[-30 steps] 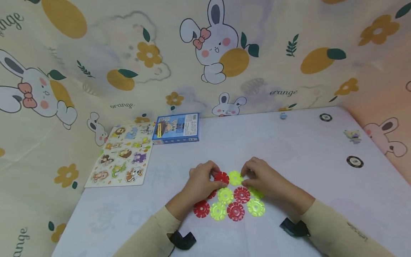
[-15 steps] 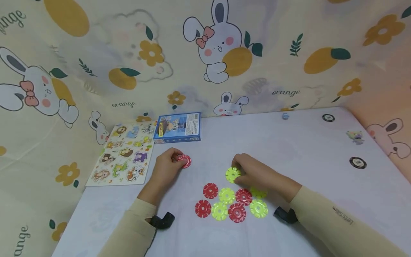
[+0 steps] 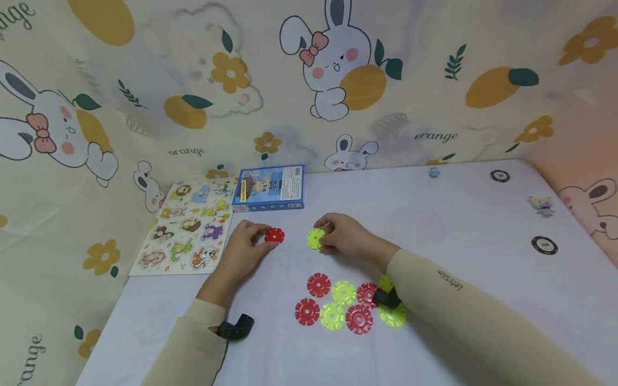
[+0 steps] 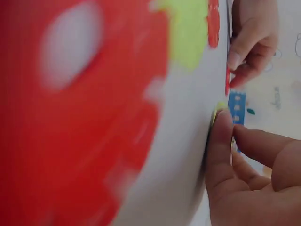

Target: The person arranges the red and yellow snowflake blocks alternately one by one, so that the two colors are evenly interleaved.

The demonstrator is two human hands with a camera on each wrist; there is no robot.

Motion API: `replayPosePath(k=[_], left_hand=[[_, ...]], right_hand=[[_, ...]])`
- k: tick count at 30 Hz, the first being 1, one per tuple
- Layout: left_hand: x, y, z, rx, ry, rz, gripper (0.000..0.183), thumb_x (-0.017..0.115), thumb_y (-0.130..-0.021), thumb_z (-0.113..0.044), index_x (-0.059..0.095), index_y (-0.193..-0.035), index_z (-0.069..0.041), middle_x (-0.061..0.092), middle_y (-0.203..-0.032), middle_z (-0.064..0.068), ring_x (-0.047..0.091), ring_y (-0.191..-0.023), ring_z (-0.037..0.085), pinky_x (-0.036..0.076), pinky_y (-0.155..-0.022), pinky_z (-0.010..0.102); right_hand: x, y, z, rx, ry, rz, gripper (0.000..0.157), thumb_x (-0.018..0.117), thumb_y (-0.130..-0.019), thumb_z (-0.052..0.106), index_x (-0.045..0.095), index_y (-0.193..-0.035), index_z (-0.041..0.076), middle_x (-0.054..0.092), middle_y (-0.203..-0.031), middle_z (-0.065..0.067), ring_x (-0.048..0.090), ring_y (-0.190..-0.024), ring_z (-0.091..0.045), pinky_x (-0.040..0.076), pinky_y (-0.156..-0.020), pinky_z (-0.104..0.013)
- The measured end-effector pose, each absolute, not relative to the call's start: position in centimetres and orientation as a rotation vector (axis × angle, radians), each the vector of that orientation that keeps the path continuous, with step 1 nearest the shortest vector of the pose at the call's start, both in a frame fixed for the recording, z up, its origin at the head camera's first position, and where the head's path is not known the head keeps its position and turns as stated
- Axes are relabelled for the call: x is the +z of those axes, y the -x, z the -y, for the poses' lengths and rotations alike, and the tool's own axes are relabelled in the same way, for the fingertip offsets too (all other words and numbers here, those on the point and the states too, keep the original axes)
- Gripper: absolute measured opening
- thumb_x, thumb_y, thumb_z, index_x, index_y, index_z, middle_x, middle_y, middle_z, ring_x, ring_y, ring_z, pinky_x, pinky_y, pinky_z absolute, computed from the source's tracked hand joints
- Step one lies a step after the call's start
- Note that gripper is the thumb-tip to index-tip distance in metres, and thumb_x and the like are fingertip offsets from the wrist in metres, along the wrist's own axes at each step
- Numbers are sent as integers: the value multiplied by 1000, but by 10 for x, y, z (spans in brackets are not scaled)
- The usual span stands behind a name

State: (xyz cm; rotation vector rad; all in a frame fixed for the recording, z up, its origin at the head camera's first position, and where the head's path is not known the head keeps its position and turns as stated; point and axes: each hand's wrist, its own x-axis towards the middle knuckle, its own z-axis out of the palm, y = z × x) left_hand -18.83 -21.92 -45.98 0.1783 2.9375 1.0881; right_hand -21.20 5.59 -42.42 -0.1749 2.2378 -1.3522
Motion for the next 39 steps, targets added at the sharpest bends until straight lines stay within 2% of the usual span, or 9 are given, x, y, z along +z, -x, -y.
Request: replayPosePath(k=[4, 7, 10, 12, 15, 17, 24, 32, 39], left_hand=[[-462, 187, 217, 1082, -196, -2978, 43, 76, -80, -42, 66, -117, -22, 49, -106, -5, 44, -98, 15, 45, -80, 32], [-458, 181, 215, 988, -306, -2991, 48, 74, -83, -41, 64, -125, -20, 50, -125, -9, 42, -110, 15, 44, -90, 37], [-451, 174, 214, 744, -455, -2977, 56, 65, -90, -43, 52, -140, -22, 39, -147, -10, 34, -127, 19, 36, -97, 46], [-446, 171, 214, 586, -530, -2950, 59, 57, -94, -44, 40, -147, -24, 27, -154, -12, 26, -136, 21, 31, -99, 50], [-442, 168, 213, 450, -570, -2907, 61, 47, -98, -47, 27, -152, -27, 15, -157, -13, 13, -142, 22, 25, -98, 52], [-442, 168, 213, 439, -574, -2894, 63, 46, -97, -49, 24, -152, -28, 12, -158, -12, 10, -143, 23, 24, -98, 52], [-448, 168, 211, 442, -585, -2922, 65, 46, -95, -54, 26, -152, -30, 15, -158, -6, 12, -140, 24, 23, -97, 50], [-450, 167, 211, 460, -600, -2923, 65, 46, -96, -53, 24, -152, -31, 10, -159, -11, 9, -142, 28, 21, -98, 53], [-448, 167, 210, 483, -594, -2905, 64, 48, -96, -50, 23, -152, -31, 10, -158, -15, 8, -143, 27, 20, -98, 53]], right_hand=[[-420, 212, -44, -1255, 292, -2364, 50, 69, -89, 14, 52, -136, 13, 54, -120, -7, 57, -106, -21, 48, -90, -37], [-415, 205, -44, -1016, 471, -2531, 53, 68, -90, 21, 50, -140, 16, 48, -136, -3, 47, -122, -21, 41, -100, -39], [-413, 194, -48, -686, 671, -2615, 58, 65, -91, 34, 45, -144, 22, 35, -149, 0, 34, -133, -21, 40, -101, -41], [-412, 187, -51, -496, 799, -2628, 64, 63, -91, 43, 39, -148, 25, 26, -154, 3, 23, -139, -23, 38, -102, -44], [-413, 183, -53, -326, 935, -2656, 69, 60, -90, 51, 34, -150, 27, 20, -157, 5, 17, -140, -25, 36, -102, -48], [-415, 183, -52, -287, 975, -2674, 72, 60, -88, 54, 34, -150, 27, 21, -157, 3, 18, -140, -26, 35, -103, -50], [-416, 189, -46, -229, 1020, -2690, 77, 61, -84, 61, 36, -149, 30, 22, -155, -2, 20, -138, -30, 35, -102, -52], [-417, 191, -45, -259, 896, -2621, 84, 56, -82, 68, 26, -152, 32, 13, -159, 7, 3, -144, -31, 15, -108, -60], [-417, 190, -41, -210, 930, -2627, 87, 57, -80, 70, 27, -152, 31, 15, -159, 1, 8, -143, -33, 18, -108, -60]])
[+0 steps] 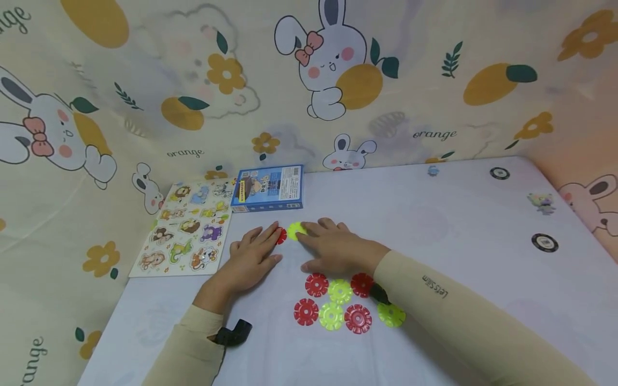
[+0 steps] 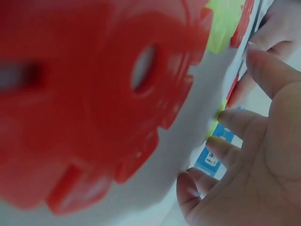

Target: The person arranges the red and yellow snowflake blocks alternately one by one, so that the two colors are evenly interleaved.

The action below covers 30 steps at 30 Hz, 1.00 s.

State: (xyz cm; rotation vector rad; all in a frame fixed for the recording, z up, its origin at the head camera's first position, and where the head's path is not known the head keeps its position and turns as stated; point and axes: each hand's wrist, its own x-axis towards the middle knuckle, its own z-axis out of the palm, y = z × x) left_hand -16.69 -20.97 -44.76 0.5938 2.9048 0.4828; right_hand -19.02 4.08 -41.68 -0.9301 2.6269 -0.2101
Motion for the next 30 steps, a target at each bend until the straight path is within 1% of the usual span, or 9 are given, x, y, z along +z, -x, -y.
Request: replayPosePath(k=[5, 9, 13, 17, 19, 22, 24, 27, 30], left_hand=[[-449, 166, 210, 526, -582, -2902, 67, 50, -95, -50, 22, -153, -32, 8, -158, -16, 8, -143, 26, 20, -98, 52], [-451, 166, 208, 579, -587, -2916, 70, 53, -92, -54, 25, -152, -33, 7, -157, -18, 8, -143, 23, 20, -98, 52], [-451, 162, 197, 563, -655, -2932, 71, 52, -91, -57, 28, -152, -28, 9, -158, -15, 7, -144, 22, 17, -103, 54], [-449, 156, 184, 537, -701, -2899, 74, 50, -92, -58, 27, -153, -23, 11, -158, -9, 5, -144, 21, 8, -109, 57], [-449, 154, 180, 520, -695, -2879, 76, 48, -91, -61, 25, -153, -23, 10, -159, -8, 3, -144, 21, 5, -110, 57], [-450, 153, 177, 482, -689, -2862, 78, 46, -90, -64, 23, -153, -23, 8, -159, -7, 0, -144, 21, 2, -111, 56], [-451, 154, 179, 443, -687, -2860, 79, 44, -90, -66, 21, -154, -24, 7, -159, -8, -2, -144, 21, 1, -111, 54], [-452, 156, 183, 425, -718, -2859, 79, 43, -90, -65, 20, -154, -24, 7, -159, -8, -2, -144, 21, 1, -111, 54], [-452, 161, 187, 467, -753, -2852, 78, 44, -91, -63, 21, -154, -24, 9, -159, -7, -1, -144, 22, 1, -111, 54]], right_hand=[[-417, 190, -42, -250, 938, -2626, 86, 56, -80, 71, 25, -152, 35, 13, -159, 1, 9, -142, -31, 21, -106, -60], [-413, 191, -51, -379, 926, -2645, 79, 52, -84, 70, 25, -151, 38, 13, -159, 5, 13, -142, -27, 26, -105, -59], [-405, 190, -71, -657, 852, -2607, 73, 49, -86, 68, 31, -150, 36, 25, -154, 7, 22, -140, -21, 29, -106, -52], [-401, 180, -101, -998, 774, -2506, 65, 53, -86, 65, 38, -145, 40, 40, -145, 8, 40, -130, -17, 41, -98, -45], [-400, 171, -117, -1141, 745, -2457, 58, 56, -88, 60, 40, -142, 42, 44, -141, 10, 46, -122, -15, 45, -95, -44], [-402, 159, -139, -1303, 734, -2396, 52, 59, -91, 50, 43, -140, 40, 49, -137, 7, 51, -116, -16, 46, -92, -43], [-406, 152, -150, -1363, 716, -2369, 53, 62, -91, 45, 44, -140, 37, 51, -135, 4, 52, -115, -18, 46, -92, -43], [-416, 144, -164, -1356, 665, -2371, 62, 69, -86, 44, 43, -141, 33, 52, -134, 0, 51, -116, -21, 46, -91, -43], [-426, 138, -171, -1280, 581, -2398, 71, 76, -79, 45, 45, -141, 30, 53, -130, 4, 49, -116, -19, 45, -93, -40]])
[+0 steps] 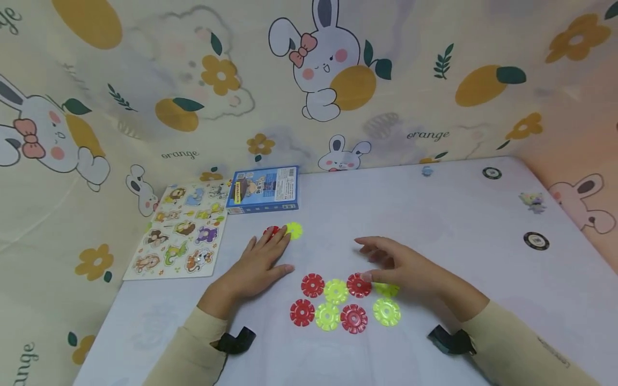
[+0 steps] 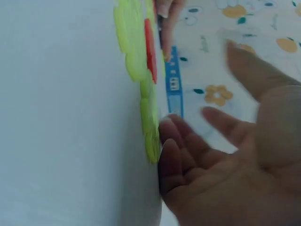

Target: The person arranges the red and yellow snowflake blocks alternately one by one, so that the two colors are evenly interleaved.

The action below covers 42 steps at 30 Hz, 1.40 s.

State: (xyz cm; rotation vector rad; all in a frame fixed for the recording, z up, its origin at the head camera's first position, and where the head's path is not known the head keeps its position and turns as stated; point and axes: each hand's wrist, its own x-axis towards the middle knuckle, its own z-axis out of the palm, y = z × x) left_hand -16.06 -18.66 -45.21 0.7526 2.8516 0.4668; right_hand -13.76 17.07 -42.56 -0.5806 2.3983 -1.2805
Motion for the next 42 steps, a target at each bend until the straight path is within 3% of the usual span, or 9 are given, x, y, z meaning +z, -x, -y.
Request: replayPosePath(k=[3, 8, 14, 22, 32, 38, 42], left_hand=[[-453, 163, 191, 503, -772, -2836, 77, 45, -91, -62, 21, -154, -24, 9, -159, -8, -1, -144, 22, 1, -111, 54], [-454, 165, 193, 537, -773, -2820, 77, 45, -91, -62, 20, -154, -25, 7, -159, -9, -2, -144, 20, -1, -112, 53], [-456, 164, 194, 540, -776, -2826, 77, 44, -91, -63, 20, -154, -25, 7, -159, -10, -2, -144, 21, -1, -112, 52], [-456, 164, 192, 521, -772, -2825, 77, 44, -92, -62, 19, -154, -26, 6, -159, -10, -3, -144, 20, -1, -111, 53], [-456, 163, 191, 509, -761, -2843, 77, 46, -91, -62, 19, -154, -26, 7, -159, -10, -2, -144, 21, -1, -111, 53], [-456, 163, 192, 502, -767, -2843, 78, 46, -91, -62, 19, -154, -26, 7, -159, -9, -2, -144, 21, 1, -111, 54], [-454, 163, 192, 501, -762, -2840, 77, 46, -91, -62, 18, -154, -27, 6, -159, -10, -3, -144, 21, 0, -112, 53]], right_hand=[[-433, 131, -171, -1186, 547, -2435, 68, 80, -75, 44, 53, -135, 29, 53, -123, 8, 46, -113, -14, 44, -94, -37], [-435, 123, -163, -1041, 632, -2539, 44, 81, -76, 39, 65, -116, 28, 49, -110, 9, 41, -108, -13, 45, -90, -37], [-434, 121, -157, -1067, 582, -2541, 38, 84, -74, 28, 60, -104, 28, 55, -101, 11, 48, -100, -15, 49, -80, -31], [-420, 139, -153, -1296, 406, -2444, 19, 71, -88, 20, 61, -103, 26, 60, -93, 1, 56, -89, -22, 54, -71, -31], [-423, 203, -131, -1390, 197, -2358, 19, 62, -95, 15, 58, -113, 15, 59, -96, -11, 63, -78, -26, 54, -70, -34], [-423, 213, -119, -1332, 227, -2375, 37, 65, -92, 14, 54, -127, 12, 55, -116, -8, 57, -100, -24, 53, -80, -33], [-414, 205, -114, -1014, 433, -2583, 45, 67, -90, 19, 55, -133, 13, 49, -129, -7, 49, -118, -26, 46, -93, -41]])
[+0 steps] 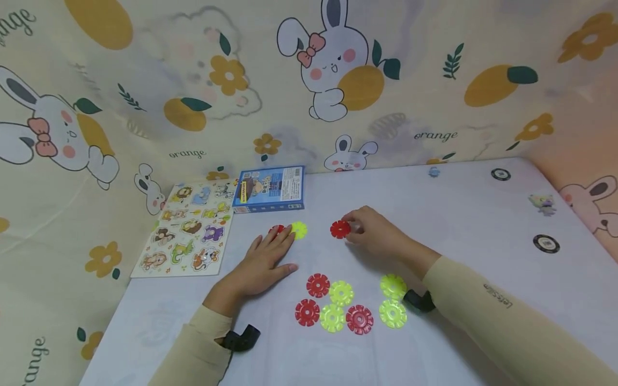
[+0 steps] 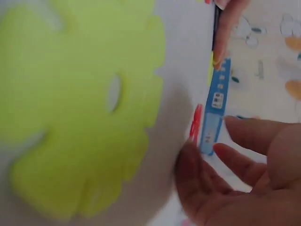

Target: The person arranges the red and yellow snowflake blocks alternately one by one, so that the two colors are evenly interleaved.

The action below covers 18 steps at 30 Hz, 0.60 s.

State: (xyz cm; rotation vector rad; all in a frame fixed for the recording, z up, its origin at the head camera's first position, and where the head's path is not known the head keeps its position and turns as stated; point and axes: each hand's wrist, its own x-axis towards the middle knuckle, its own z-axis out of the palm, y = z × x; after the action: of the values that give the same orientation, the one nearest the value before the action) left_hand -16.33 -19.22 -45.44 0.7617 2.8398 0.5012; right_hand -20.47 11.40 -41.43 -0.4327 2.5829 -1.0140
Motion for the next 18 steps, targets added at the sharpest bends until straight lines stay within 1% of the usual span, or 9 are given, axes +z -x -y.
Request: replayPosePath(k=[3, 5, 7, 10, 14, 18], left_hand=[[-456, 164, 191, 498, -765, -2842, 77, 46, -91, -62, 18, -154, -27, 6, -159, -10, -3, -144, 20, 0, -112, 53], [-457, 164, 192, 497, -765, -2848, 77, 46, -91, -62, 18, -154, -27, 6, -159, -10, -3, -144, 20, 0, -112, 53], [-458, 164, 192, 499, -768, -2853, 77, 46, -91, -62, 18, -154, -27, 7, -159, -9, -2, -144, 20, 0, -111, 53], [-458, 164, 192, 500, -768, -2858, 78, 45, -91, -63, 18, -154, -27, 8, -159, -9, -2, -144, 20, 0, -111, 53], [-457, 164, 192, 495, -763, -2857, 78, 45, -91, -63, 18, -154, -27, 8, -159, -9, -2, -144, 20, 0, -111, 53], [-456, 164, 192, 489, -759, -2849, 77, 45, -91, -63, 18, -154, -28, 7, -159, -10, -3, -144, 20, 0, -111, 53]], right_hand=[[-411, 196, -112, -667, 610, -2698, 54, 68, -90, 27, 52, -139, 14, 43, -142, -7, 37, -131, -29, 39, -101, -47], [-411, 192, -110, -457, 713, -2716, 60, 68, -89, 34, 48, -143, 16, 37, -149, -5, 28, -137, -32, 34, -103, -53], [-412, 189, -109, -319, 769, -2704, 66, 68, -87, 42, 44, -146, 20, 31, -153, -1, 21, -139, -33, 29, -104, -58], [-411, 188, -104, -222, 809, -2690, 72, 66, -86, 50, 39, -148, 23, 25, -156, 1, 15, -141, -34, 21, -104, -65], [-412, 191, -93, -205, 809, -2675, 78, 63, -84, 59, 34, -150, 28, 20, -157, 5, 12, -142, -33, 16, -105, -65], [-415, 195, -82, -205, 818, -2651, 83, 61, -81, 64, 30, -151, 31, 15, -158, 7, 9, -142, -36, 17, -105, -64]])
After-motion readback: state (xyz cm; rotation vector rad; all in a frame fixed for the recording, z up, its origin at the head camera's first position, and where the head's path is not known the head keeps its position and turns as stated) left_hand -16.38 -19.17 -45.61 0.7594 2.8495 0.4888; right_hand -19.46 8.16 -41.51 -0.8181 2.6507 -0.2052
